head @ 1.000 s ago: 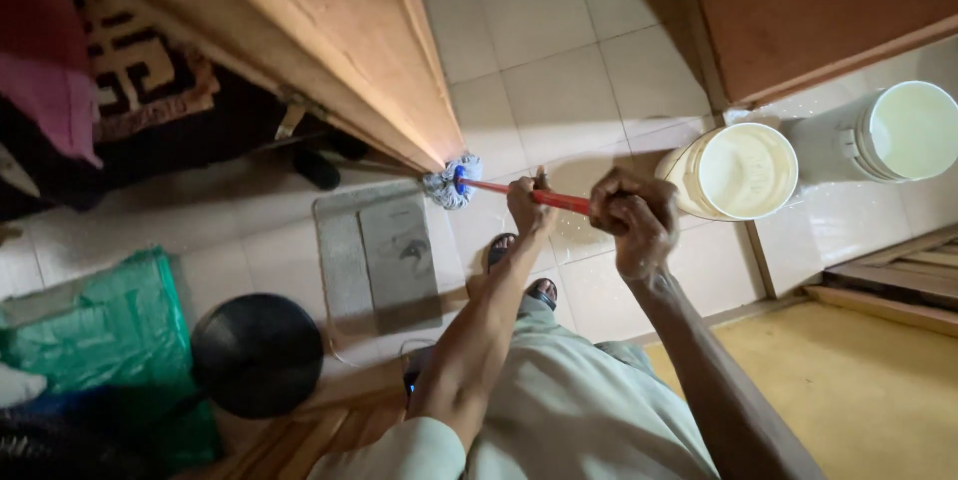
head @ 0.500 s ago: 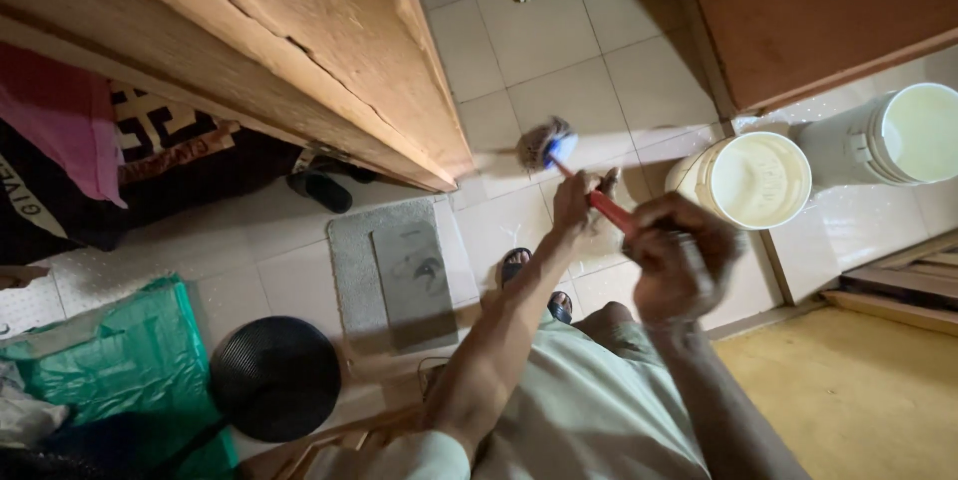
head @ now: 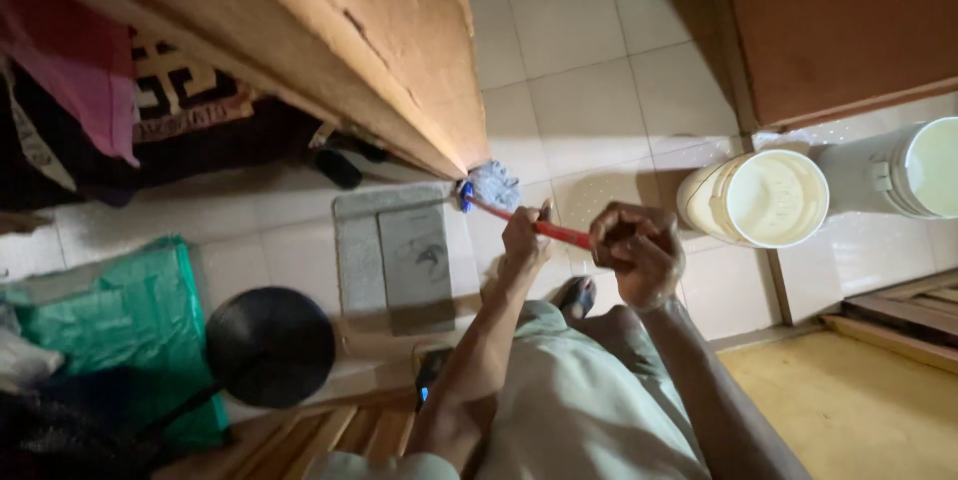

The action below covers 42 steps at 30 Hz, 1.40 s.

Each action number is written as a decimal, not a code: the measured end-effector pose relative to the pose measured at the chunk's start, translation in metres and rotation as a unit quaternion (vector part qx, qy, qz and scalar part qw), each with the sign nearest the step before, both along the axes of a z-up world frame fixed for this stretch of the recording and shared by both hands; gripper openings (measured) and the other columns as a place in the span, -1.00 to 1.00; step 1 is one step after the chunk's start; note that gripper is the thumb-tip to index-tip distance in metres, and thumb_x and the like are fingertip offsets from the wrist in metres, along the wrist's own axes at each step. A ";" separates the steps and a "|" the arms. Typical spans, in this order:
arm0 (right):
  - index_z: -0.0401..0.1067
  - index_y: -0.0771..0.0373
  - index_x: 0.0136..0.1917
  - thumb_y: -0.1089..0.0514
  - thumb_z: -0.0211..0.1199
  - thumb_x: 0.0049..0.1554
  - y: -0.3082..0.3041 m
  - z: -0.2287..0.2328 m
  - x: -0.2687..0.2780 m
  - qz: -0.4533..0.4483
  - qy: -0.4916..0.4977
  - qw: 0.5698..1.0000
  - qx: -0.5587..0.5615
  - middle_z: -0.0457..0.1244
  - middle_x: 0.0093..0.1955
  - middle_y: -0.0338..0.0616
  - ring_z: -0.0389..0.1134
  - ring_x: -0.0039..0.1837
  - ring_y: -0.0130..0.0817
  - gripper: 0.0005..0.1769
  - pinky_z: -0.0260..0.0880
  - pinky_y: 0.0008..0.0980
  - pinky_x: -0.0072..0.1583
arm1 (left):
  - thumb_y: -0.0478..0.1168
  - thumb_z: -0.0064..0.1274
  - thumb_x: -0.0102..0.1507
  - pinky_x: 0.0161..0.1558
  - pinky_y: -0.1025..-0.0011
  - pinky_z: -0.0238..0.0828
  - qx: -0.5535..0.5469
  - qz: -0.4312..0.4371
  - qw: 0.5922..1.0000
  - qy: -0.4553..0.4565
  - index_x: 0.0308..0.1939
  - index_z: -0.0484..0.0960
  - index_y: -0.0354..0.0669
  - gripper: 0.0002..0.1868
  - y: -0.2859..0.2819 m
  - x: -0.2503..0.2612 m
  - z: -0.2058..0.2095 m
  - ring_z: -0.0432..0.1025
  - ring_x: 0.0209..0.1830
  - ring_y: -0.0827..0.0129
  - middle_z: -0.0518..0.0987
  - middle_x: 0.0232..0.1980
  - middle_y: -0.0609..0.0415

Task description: The recorder is mopping a tiled floor area using a mop and buckets of soapy water.

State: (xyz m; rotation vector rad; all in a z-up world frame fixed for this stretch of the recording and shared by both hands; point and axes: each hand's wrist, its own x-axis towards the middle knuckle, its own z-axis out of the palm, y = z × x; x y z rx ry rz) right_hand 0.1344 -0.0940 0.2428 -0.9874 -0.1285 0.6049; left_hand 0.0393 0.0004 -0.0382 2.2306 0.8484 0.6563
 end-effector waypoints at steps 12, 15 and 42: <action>0.40 0.50 -0.22 0.24 -0.08 -0.11 -0.005 0.016 0.036 0.230 -0.063 0.969 -0.063 0.13 -0.48 -0.14 -0.04 -0.52 -0.51 -0.69 -0.11 -0.45 -0.46 | 0.15 0.24 0.27 -0.40 0.08 0.41 0.003 0.122 0.988 0.093 -0.50 0.56 -0.11 -0.54 -0.034 -0.002 -0.029 0.48 -0.46 -0.08 0.53 -0.44 -0.16; 0.37 0.52 -0.25 0.23 -0.06 -0.11 -0.023 0.014 0.031 0.268 -0.062 0.961 -0.037 0.12 -0.50 -0.13 -0.10 -0.52 -0.55 -0.70 -0.17 -0.46 -0.45 | 0.18 0.23 0.23 -0.40 0.07 0.38 0.027 0.190 0.981 0.034 -0.47 0.56 -0.14 -0.52 -0.059 -0.002 -0.035 0.47 -0.45 -0.09 0.54 -0.46 -0.14; 0.38 0.40 -0.29 -0.09 -0.07 0.18 -0.153 -0.032 0.012 0.339 0.097 0.920 -0.170 0.06 -0.51 -0.19 -0.01 -0.50 -0.44 -0.48 -0.03 -0.40 -0.40 | 0.09 0.11 0.27 -0.39 0.11 0.45 -0.268 0.338 0.893 0.129 -0.55 0.62 -0.14 -0.56 -0.283 -0.086 0.022 0.52 -0.52 -0.02 0.57 -0.55 -0.08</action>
